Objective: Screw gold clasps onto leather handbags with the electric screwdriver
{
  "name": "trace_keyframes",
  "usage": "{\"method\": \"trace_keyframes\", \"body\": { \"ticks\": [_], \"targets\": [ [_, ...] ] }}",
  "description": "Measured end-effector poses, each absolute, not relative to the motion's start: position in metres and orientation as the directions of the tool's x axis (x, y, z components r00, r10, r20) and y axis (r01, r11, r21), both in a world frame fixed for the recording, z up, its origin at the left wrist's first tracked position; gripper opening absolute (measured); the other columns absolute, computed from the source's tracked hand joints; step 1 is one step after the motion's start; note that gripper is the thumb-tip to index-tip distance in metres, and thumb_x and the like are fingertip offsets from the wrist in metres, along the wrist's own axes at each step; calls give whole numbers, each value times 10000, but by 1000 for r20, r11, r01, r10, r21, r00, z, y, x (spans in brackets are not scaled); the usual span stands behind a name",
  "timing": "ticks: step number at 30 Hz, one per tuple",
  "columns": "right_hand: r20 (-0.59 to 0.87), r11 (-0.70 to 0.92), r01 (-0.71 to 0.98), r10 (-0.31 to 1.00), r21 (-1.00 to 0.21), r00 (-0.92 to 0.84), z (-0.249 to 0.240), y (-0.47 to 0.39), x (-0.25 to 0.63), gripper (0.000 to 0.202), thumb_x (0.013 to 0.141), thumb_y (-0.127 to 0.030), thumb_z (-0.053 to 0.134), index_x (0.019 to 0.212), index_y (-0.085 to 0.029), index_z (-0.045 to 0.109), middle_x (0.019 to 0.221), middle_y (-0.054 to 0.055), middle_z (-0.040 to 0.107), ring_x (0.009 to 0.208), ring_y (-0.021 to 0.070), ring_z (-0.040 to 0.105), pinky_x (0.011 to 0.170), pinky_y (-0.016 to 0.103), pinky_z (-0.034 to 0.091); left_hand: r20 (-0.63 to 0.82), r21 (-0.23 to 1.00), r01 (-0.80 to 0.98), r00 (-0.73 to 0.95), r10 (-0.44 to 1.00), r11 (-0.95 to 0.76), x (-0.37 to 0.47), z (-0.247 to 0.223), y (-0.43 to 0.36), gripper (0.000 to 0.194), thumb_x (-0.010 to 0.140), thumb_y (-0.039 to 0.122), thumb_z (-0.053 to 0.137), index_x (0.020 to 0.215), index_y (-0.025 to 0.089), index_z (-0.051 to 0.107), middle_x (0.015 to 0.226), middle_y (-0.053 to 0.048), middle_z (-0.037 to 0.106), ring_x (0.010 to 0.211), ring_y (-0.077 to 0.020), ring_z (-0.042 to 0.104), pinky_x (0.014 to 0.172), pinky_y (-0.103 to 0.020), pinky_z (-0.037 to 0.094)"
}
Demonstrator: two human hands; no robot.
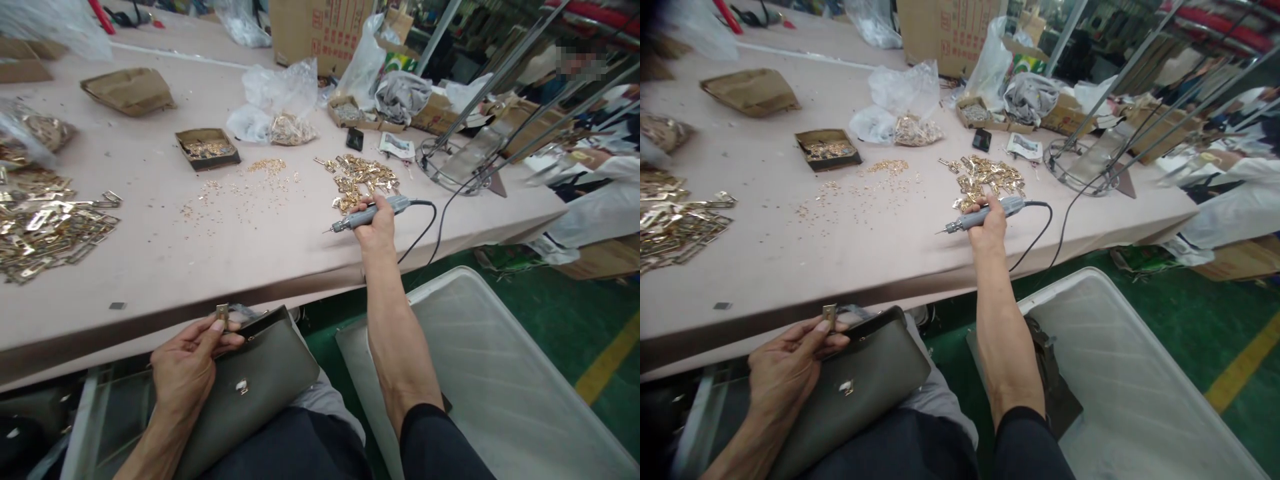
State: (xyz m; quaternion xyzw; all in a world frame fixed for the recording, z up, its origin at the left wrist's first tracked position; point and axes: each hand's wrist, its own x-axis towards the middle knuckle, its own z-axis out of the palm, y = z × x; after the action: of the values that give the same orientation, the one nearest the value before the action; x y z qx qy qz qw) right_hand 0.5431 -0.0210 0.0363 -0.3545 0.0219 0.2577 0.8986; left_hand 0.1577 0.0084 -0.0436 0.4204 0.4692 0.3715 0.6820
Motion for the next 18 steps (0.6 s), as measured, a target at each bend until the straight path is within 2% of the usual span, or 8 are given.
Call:
{"method": "trace_keyframes", "body": {
  "ticks": [3,7,9,12,18],
  "targets": [
    [-269,623,-526,462,-579,845,42,-9,531,174,923,-218,631,845,-219,475,646,-94,535,478,56,505,489,162,482,-330,921,-105,296,896,374,156,-43,7,375,691,302,862,966,93,717,802,-56,779,564,-158,721,590,-237,636],
    [-291,600,-529,452,-600,843,57,4,506,221,900,-262,676,817,-209,478,655,-84,539,485,58,502,488,170,483,-322,923,-113,291,901,367,149,-40,6,404,684,334,867,980,107,713,794,-58,781,559,-173,721,582,-264,637],
    [-320,590,-536,437,-604,841,68,11,487,195,886,-210,666,824,-203,482,664,-79,539,489,57,504,493,173,485,-328,918,-120,308,893,378,144,-37,4,404,689,375,864,962,115,716,756,-57,774,530,-179,711,548,-275,630],
    [-318,595,-575,486,-562,814,77,29,461,168,873,-116,598,835,-206,461,663,-84,521,469,48,480,478,164,465,-317,911,-135,380,869,391,139,-38,7,416,733,469,825,940,121,726,732,-67,762,508,-177,702,492,-247,592],
    [-319,565,-619,543,-546,777,67,92,409,177,820,-131,620,846,-205,461,711,-72,554,486,53,501,511,201,518,-284,903,-219,342,896,370,138,-52,16,486,694,592,814,841,138,721,697,-73,734,444,-171,680,416,-227,548]
  ]
}}
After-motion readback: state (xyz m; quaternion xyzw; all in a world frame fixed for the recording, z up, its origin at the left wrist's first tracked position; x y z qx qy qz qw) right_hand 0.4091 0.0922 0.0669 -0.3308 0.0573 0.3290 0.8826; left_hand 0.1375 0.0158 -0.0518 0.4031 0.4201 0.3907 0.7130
